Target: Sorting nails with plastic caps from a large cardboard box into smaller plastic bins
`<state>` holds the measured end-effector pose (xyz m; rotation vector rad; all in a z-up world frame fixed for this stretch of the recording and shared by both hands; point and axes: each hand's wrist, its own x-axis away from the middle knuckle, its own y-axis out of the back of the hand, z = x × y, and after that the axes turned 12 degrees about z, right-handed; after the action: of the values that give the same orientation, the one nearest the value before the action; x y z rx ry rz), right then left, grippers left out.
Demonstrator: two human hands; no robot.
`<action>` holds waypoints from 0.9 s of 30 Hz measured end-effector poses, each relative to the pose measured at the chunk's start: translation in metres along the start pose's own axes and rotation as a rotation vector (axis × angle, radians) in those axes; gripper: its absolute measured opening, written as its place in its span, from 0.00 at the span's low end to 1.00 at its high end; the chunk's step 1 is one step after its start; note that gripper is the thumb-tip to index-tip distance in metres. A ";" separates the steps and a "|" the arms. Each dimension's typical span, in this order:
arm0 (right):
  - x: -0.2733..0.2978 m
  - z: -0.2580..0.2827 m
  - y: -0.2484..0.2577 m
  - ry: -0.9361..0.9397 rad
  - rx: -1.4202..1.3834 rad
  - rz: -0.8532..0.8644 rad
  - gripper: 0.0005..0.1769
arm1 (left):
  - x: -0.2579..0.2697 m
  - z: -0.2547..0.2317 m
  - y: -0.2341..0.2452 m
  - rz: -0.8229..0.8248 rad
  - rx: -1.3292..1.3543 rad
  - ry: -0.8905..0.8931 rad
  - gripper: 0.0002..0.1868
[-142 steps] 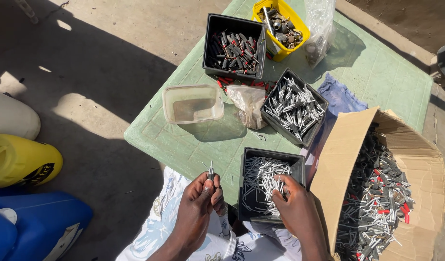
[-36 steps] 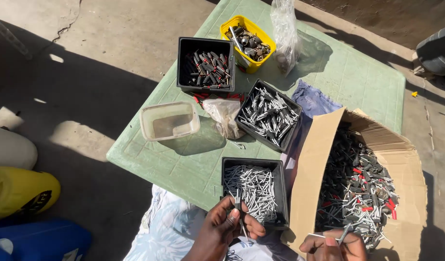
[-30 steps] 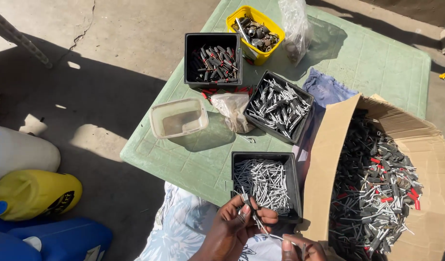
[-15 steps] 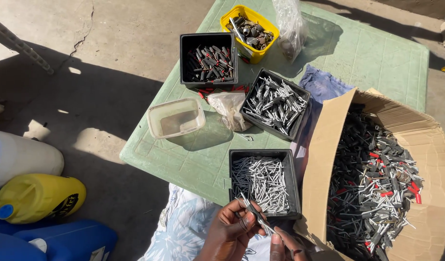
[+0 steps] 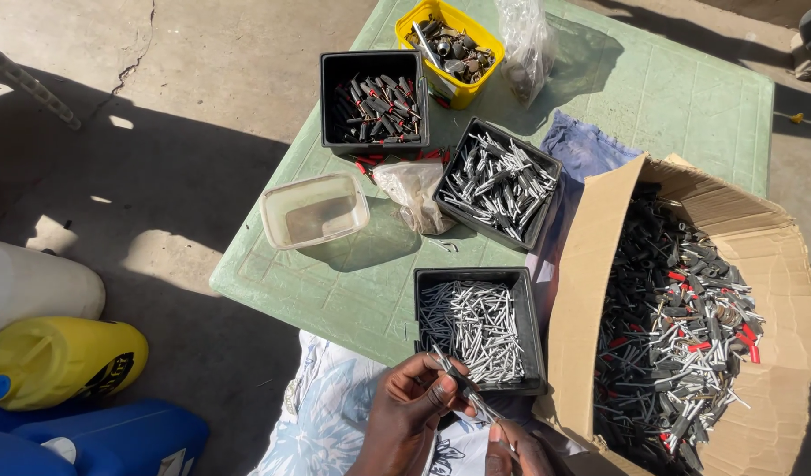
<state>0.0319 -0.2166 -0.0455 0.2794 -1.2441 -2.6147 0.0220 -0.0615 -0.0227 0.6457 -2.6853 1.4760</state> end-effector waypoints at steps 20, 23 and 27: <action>-0.016 0.023 0.014 0.001 0.194 0.106 0.06 | -0.002 -0.023 0.001 0.089 -0.349 0.051 0.07; -0.018 0.024 0.012 0.221 0.162 0.006 0.08 | -0.004 -0.025 -0.001 0.107 -0.384 0.053 0.07; -0.028 0.056 0.018 0.396 0.244 -0.110 0.11 | -0.002 -0.013 0.004 0.075 -0.382 0.137 0.09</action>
<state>0.0456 -0.1783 0.0056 0.8834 -1.4266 -2.3272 0.0204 -0.0481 -0.0187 0.4076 -2.7919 0.9333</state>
